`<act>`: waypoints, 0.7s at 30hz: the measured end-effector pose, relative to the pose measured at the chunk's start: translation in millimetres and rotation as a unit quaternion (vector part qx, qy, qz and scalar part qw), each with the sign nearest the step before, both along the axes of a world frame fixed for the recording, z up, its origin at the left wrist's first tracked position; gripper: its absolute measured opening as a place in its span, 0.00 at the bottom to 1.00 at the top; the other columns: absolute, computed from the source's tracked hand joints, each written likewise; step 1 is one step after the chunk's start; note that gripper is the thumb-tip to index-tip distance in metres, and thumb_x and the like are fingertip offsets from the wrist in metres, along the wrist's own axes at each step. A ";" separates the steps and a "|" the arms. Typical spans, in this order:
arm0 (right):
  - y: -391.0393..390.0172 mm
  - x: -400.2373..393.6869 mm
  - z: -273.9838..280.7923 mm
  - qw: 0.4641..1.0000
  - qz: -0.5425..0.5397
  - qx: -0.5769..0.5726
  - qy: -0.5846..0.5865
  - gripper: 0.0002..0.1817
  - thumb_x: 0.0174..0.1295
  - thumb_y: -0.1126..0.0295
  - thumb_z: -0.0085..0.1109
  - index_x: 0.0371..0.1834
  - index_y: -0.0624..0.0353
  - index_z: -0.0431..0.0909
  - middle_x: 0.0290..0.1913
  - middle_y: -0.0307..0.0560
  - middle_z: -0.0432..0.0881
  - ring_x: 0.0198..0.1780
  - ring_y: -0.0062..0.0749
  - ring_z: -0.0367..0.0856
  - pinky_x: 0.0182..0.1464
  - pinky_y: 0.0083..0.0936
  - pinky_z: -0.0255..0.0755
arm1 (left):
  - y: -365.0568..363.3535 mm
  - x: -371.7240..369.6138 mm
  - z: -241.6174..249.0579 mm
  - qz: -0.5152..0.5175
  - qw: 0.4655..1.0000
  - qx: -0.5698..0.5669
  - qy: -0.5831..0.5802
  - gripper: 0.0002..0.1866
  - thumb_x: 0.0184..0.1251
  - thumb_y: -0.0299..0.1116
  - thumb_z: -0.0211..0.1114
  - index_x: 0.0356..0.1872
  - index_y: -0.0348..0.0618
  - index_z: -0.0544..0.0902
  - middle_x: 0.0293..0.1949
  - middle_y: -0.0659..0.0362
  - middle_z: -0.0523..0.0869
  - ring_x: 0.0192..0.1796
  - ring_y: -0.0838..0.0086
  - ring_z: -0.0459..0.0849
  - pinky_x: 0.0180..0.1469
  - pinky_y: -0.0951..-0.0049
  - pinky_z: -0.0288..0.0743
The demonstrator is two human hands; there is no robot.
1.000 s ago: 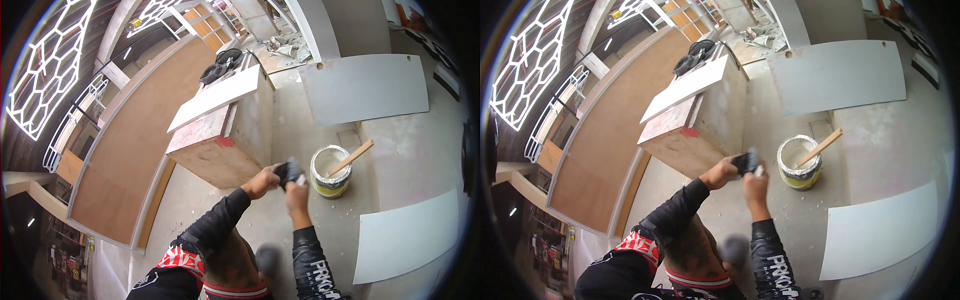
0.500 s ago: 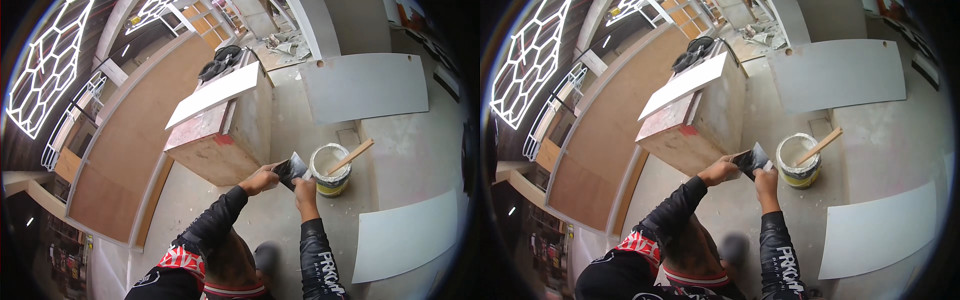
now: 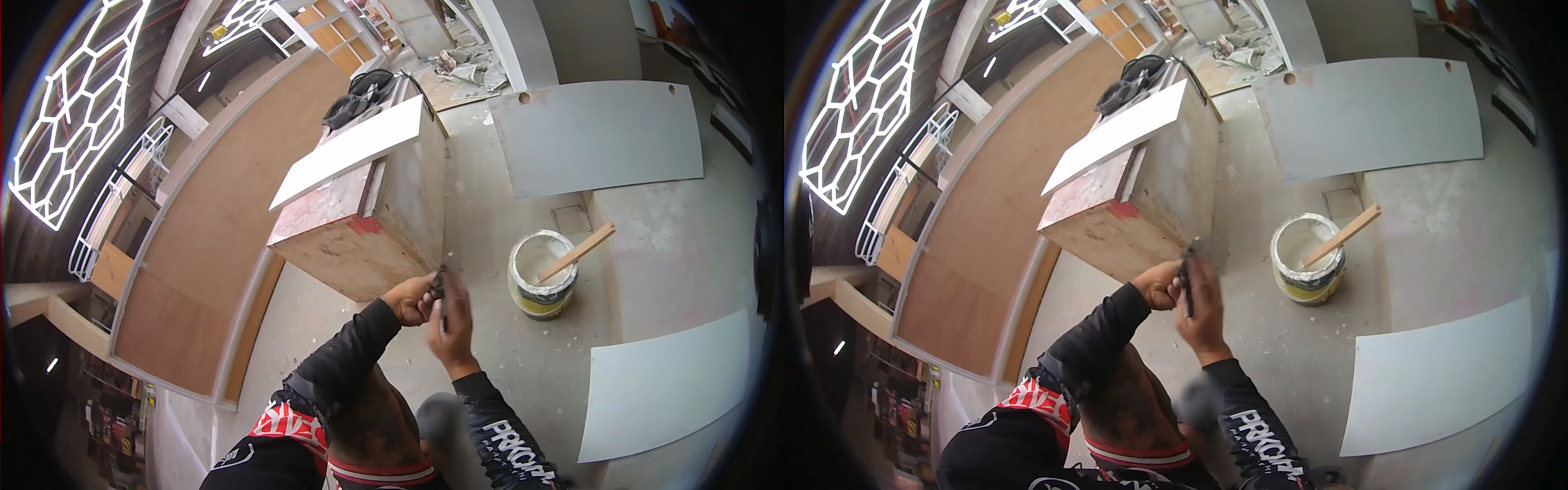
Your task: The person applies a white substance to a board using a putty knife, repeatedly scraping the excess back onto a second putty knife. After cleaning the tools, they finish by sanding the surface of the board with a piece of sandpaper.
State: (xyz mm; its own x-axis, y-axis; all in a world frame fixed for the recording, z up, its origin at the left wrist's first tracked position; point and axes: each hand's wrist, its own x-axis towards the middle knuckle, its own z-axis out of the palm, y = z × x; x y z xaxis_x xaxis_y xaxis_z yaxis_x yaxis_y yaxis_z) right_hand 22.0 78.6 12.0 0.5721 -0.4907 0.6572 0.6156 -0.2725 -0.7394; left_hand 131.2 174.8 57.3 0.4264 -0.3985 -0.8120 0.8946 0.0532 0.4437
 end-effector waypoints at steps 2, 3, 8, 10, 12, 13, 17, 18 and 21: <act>-8.8 16.6 -23.0 0.992 -0.003 0.107 0.065 0.24 0.65 0.79 0.46 0.66 0.65 0.66 0.61 0.62 0.73 0.62 0.54 0.73 0.63 0.36 0.68 | 8.5 -0.7 -1.1 -0.151 0.986 0.046 -0.060 0.23 0.66 0.56 0.64 0.23 0.47 0.78 0.13 0.69 0.70 0.11 0.86 0.66 0.10 0.89 0.59; -16.9 24.0 -38.6 0.969 0.058 0.182 0.155 0.25 0.65 0.78 0.48 0.67 0.66 0.64 0.61 0.57 0.73 0.61 0.45 0.74 0.60 0.32 0.69 | 11.9 -3.1 3.1 -0.150 0.986 0.047 -0.062 0.23 0.66 0.56 0.64 0.23 0.47 0.78 0.13 0.69 0.70 0.11 0.86 0.66 0.10 0.89 0.59; -48.8 31.3 -92.5 0.815 0.296 0.425 0.261 0.37 0.51 0.86 0.43 0.71 0.61 0.63 0.58 0.43 0.74 0.52 0.30 0.76 0.54 0.21 0.69 | 10.7 -5.0 -0.2 -0.256 0.844 0.279 -0.380 0.17 0.59 0.43 0.74 0.36 0.40 0.81 0.24 0.66 0.78 0.25 0.82 0.76 0.28 0.76 0.73; -50.6 23.5 -84.6 0.805 0.316 0.451 0.222 0.40 0.49 0.86 0.42 0.73 0.59 0.61 0.57 0.42 0.74 0.51 0.29 0.75 0.53 0.20 0.69 | 9.8 -3.9 -17.3 -0.192 0.787 0.288 -0.512 0.17 0.58 0.39 0.75 0.39 0.38 0.80 0.27 0.64 0.81 0.29 0.80 0.79 0.32 0.73 0.76; -50.0 20.7 -78.7 0.764 0.394 0.478 0.182 0.41 0.46 0.85 0.43 0.72 0.58 0.59 0.55 0.41 0.74 0.50 0.27 0.74 0.49 0.19 0.69 | -2.9 -14.3 -32.1 -0.225 0.780 0.213 -0.543 0.15 0.64 0.33 0.68 0.47 0.38 0.77 0.38 0.59 0.83 0.40 0.77 0.81 0.43 0.74 0.76; -43.1 23.8 -83.9 0.719 0.434 0.511 0.185 0.35 0.45 0.83 0.45 0.64 0.58 0.66 0.50 0.39 0.75 0.45 0.25 0.74 0.43 0.18 0.69 | -10.1 -18.4 -39.0 -0.243 0.774 0.174 -0.558 0.15 0.66 0.30 0.64 0.51 0.38 0.75 0.43 0.57 0.84 0.45 0.76 0.82 0.48 0.75 0.76; -18.4 24.5 -105.0 0.689 0.421 0.572 0.144 0.22 0.47 0.81 0.47 0.49 0.59 0.72 0.39 0.36 0.73 0.40 0.24 0.72 0.40 0.19 0.68 | -40.9 -39.4 -18.2 -0.349 0.623 0.320 -0.623 0.25 0.65 0.27 0.58 0.64 0.44 0.73 0.51 0.40 0.83 0.53 0.52 0.83 0.54 0.63 0.77; -19.2 25.8 -122.5 0.677 0.409 0.588 0.168 0.23 0.47 0.81 0.46 0.51 0.60 0.72 0.41 0.37 0.74 0.44 0.25 0.73 0.45 0.19 0.69 | -42.9 -40.9 -23.1 -0.359 0.622 0.309 -0.624 0.24 0.63 0.26 0.58 0.63 0.45 0.75 0.49 0.40 0.83 0.52 0.51 0.84 0.53 0.62 0.77; -41.4 22.3 -103.9 0.652 0.406 0.634 0.092 0.39 0.46 0.81 0.46 0.70 0.66 0.61 0.61 0.45 0.72 0.64 0.34 0.70 0.68 0.30 0.61 | -52.0 -56.4 -14.2 -0.427 0.598 0.290 -0.613 0.24 0.61 0.25 0.56 0.61 0.47 0.77 0.47 0.38 0.83 0.49 0.49 0.85 0.51 0.61 0.78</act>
State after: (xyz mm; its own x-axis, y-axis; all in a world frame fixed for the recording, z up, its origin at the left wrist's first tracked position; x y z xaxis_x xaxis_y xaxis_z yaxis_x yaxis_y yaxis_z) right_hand 44.4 37.2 -91.9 0.9934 -0.0589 -0.0980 0.0453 0.9898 -0.1349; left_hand 74.9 122.8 43.1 0.6851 -0.6991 -0.2044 -0.5318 -0.6719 0.5155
